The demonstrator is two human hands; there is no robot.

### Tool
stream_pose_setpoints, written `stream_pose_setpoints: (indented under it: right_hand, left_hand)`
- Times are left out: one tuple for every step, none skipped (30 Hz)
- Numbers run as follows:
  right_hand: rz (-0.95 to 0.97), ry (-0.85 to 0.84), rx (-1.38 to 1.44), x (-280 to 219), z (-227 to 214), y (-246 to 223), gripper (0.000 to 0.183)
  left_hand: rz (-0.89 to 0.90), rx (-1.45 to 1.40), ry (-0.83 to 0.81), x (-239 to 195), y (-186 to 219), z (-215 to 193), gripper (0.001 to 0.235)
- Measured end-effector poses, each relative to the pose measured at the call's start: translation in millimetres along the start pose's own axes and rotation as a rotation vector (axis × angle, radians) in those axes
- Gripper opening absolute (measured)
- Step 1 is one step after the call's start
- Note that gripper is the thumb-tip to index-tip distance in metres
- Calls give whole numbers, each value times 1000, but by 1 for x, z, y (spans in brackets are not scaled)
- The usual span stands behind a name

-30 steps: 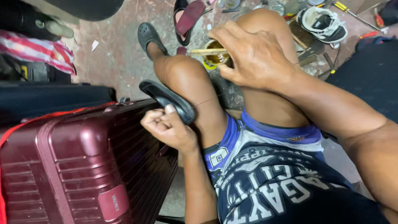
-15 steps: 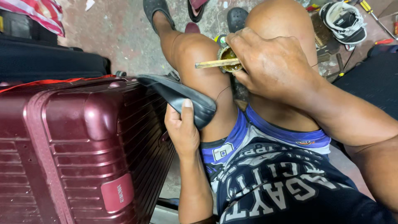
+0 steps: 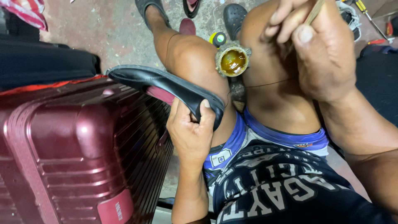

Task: The person is repairing a black shoe by hand-stitching the sole to the upper using a needle and thread. They then apply a yellowish adhesive to the stitched seam using a small brush.

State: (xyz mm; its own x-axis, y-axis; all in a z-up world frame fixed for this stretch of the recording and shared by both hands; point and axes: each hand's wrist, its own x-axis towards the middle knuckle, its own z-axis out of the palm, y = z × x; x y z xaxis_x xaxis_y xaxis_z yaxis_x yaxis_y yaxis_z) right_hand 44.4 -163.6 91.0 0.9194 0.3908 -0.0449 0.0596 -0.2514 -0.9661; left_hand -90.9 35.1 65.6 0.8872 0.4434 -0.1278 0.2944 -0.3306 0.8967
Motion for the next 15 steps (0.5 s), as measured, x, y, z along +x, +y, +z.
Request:
stream_pose_setpoints:
  right_hand:
    - [-49,9,-114,-1,-3,0,18]
    - [-97,16,-228,-1,-5,-1,17]
    - [-145,22,-344,-1,-7,-2,17]
    - [-182,9,-380,0,-9,-3,17]
    - [-219,-3,-416,2,-10,-5,16]
    - [-246,-36,-369,5,-10,-6,15]
    - [-265,-54,-339,7,-7,-6,13]
    - [-285,-70,-309,9,-5,-6,11]
    - [-297,-72,-296,11,-2,-6,10]
    - [-309,-76,-281,12,0,-6,10]
    - [-380,-113,-350,14,1,-6,8]
    - [-452,-154,-419,16,0,-7,8]
    - [-524,-196,-488,17,0,-8,9]
    - [-484,-224,-498,18,0,-10,8]
    - [-445,-252,-508,19,1,-12,9]
  left_hand:
    - [29,-2,-2,2,1,0,13]
    - [57,-4,-3,3,1,0,13]
    - [85,-7,-4,3,1,-1,12]
    - [96,-14,-5,4,0,0,13]
    - [108,-21,-6,4,0,0,13]
    - [116,-27,-4,3,-1,0,13]
    - [105,-20,-6,2,-1,0,13]
    - [97,-14,-9,2,-2,0,13]
    - [89,-8,-12,3,-2,0,13]
    - [92,-10,-12,2,-3,1,12]
    - [96,-12,-13,2,-3,1,12]
    - [98,-15,-11,3,-3,1,12]
    - [98,-17,-15,4,-3,1,12]
    - [94,-18,-18,3,-3,1,12]
    - [90,-18,-21,3,-3,1,12]
